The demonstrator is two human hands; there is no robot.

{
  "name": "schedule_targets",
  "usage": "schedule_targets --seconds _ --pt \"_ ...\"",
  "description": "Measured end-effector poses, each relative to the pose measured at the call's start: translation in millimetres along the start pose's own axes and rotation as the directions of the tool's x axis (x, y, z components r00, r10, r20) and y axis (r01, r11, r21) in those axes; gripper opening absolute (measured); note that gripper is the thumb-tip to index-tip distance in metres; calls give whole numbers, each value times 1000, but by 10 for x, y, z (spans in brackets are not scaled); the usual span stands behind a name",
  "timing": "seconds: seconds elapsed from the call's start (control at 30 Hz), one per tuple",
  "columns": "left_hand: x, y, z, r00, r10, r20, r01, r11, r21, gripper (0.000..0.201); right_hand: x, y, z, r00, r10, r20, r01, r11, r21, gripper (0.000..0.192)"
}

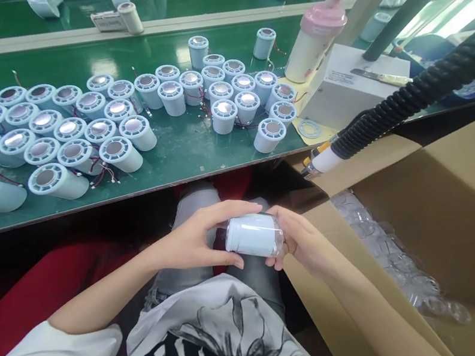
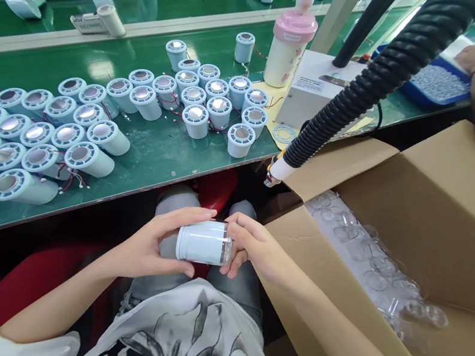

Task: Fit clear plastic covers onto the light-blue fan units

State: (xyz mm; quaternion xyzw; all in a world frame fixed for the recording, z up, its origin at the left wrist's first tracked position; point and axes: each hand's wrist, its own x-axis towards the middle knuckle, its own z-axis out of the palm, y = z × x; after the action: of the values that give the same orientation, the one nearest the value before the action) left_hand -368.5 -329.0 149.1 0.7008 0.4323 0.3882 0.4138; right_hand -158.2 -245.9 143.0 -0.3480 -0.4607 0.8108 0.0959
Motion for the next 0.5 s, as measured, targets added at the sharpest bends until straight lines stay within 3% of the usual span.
schedule_targets --seconds 0.13,0.27,0.43,0.5 --pt "7 -28 10 998 55 -3 -55 998 3 78 13 -1 47 998 55 -6 -55 998 24 52" --pt "11 -47 13 997 79 -10 -79 997 -14 77 17 -10 71 988 138 64 -142 988 64 56" --pt "19 -26 22 995 94 -10 -94 995 24 71 29 -26 68 939 310 151 -326 941 96 68" --pt "19 1 38 998 62 -29 -62 998 10 66 31 0 52 930 317 184 -334 941 64 74"
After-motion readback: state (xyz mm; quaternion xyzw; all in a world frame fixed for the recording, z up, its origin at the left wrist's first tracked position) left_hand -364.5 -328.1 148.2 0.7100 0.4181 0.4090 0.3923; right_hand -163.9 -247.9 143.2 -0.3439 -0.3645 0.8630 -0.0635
